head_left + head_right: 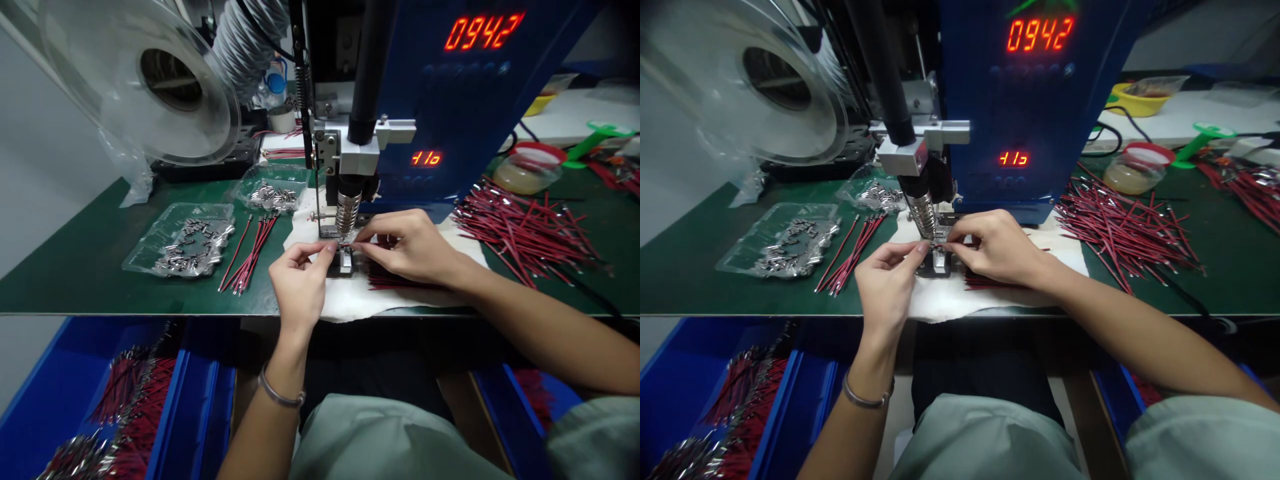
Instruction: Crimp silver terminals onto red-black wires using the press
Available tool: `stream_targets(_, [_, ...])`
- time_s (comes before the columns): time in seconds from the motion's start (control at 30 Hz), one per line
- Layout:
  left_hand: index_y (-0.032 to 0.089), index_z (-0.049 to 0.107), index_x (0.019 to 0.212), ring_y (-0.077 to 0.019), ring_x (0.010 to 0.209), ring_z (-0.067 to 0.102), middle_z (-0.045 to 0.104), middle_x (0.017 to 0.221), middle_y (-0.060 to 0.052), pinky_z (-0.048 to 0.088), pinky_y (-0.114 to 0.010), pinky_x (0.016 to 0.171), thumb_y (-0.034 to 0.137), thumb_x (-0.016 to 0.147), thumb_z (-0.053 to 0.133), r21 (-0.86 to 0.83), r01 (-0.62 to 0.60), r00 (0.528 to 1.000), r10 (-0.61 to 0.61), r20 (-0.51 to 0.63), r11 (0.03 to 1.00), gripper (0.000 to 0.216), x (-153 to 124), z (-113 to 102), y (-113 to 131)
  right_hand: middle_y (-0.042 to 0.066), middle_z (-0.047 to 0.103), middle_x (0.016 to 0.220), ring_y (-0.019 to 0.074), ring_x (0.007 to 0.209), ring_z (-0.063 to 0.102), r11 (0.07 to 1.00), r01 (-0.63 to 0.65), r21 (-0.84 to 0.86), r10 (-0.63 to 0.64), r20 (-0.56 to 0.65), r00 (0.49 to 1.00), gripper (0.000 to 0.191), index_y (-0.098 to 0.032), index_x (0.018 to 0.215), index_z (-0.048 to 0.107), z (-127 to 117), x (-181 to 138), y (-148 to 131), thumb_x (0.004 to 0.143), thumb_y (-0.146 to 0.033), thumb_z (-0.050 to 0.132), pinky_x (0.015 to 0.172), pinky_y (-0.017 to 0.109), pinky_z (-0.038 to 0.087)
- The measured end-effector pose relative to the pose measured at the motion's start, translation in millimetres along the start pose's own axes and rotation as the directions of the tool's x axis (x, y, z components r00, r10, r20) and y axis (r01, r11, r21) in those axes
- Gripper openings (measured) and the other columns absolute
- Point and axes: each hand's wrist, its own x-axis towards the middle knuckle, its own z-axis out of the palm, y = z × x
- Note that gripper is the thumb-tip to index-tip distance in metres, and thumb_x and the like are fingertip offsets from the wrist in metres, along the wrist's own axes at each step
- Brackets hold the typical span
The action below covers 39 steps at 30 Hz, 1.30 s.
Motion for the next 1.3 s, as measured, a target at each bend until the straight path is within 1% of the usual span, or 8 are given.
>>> stream_targets(0.23, [0.013, 0.071, 0.076, -0.0139, 0.066, 0.061, 0.071, 0.077, -0.007, 0.046, -0.023, 0.06, 0.029, 0.071, 0.074, 0.007, 0.003, 1.0, -0.003, 0.011, 1.0, 0.018, -0.3, -1.8, -2.3, 0.004, 0.072, 0.078, 0.0139, 0.066, 0.062, 1.0, -0.017, -0.025, 0.016, -0.035, 0.999, 0.01, -0.016, 0.081, 0.071, 1.5, -0.5, -1.2, 0.081, -0.02, 0.062, 0.062, 0.024, 0.043])
stream_targets(0.57, [0.013, 0.071, 0.075, -0.0137, 0.065, 0.061, 0.071, 0.076, -0.007, 0.045, -0.023, 0.059, 0.029, 0.07, 0.075, -0.002, 0.02, 1.0, -0.02, 0.0, 1.0, 0.017, -0.7, -0.5, 0.9, 0.002, 0.071, 0.073, 0.0124, 0.061, 0.061, 0.998, -0.052, -0.032, 0.05, -0.04, 0.998, 0.01, -0.016, 0.08, 0.071, 1.3, -0.2, -4.1, 0.079, -0.019, 0.062, 0.057, 0.022, 0.04])
stream_targets(0.8, [0.013, 0.071, 0.075, -0.014, 0.065, 0.061, 0.07, 0.074, -0.006, 0.045, -0.023, 0.058, 0.03, 0.07, 0.075, 0.005, 0.023, 1.0, -0.023, -0.002, 1.0, 0.018, 0.2, -0.9, 0.1, 0.002, 0.071, 0.075, 0.0122, 0.064, 0.062, 0.998, -0.061, -0.004, 0.061, -0.037, 0.997, 0.01, -0.016, 0.081, 0.071, 1.9, -0.3, -4.2, 0.08, -0.019, 0.062, 0.059, 0.022, 0.042])
stream_targets(1.0, [0.014, 0.071, 0.074, -0.0135, 0.064, 0.061, 0.07, 0.074, -0.006, 0.045, -0.022, 0.058, 0.029, 0.068, 0.076, -0.01, 0.031, 1.0, -0.031, -0.002, 0.999, 0.017, -0.2, -0.8, 0.2, 0.002, 0.071, 0.074, 0.0119, 0.061, 0.06, 0.997, -0.072, -0.01, 0.071, -0.039, 0.997, 0.01, -0.016, 0.08, 0.071, 1.6, -0.1, -5.2, 0.081, -0.021, 0.062, 0.058, 0.022, 0.041])
stream_targets(1.3, [0.014, 0.07, 0.074, -0.014, 0.066, 0.06, 0.069, 0.072, -0.006, 0.045, -0.023, 0.058, 0.03, 0.069, 0.075, 0.003, 0.029, 1.0, -0.029, 0.002, 1.0, 0.017, -0.6, -1.6, 0.1, 0.001, 0.07, 0.074, 0.0114, 0.061, 0.06, 0.998, -0.068, 0.005, 0.068, -0.038, 0.997, 0.009, -0.016, 0.081, 0.071, 1.9, -0.9, -4.5, 0.08, -0.02, 0.063, 0.059, 0.022, 0.042])
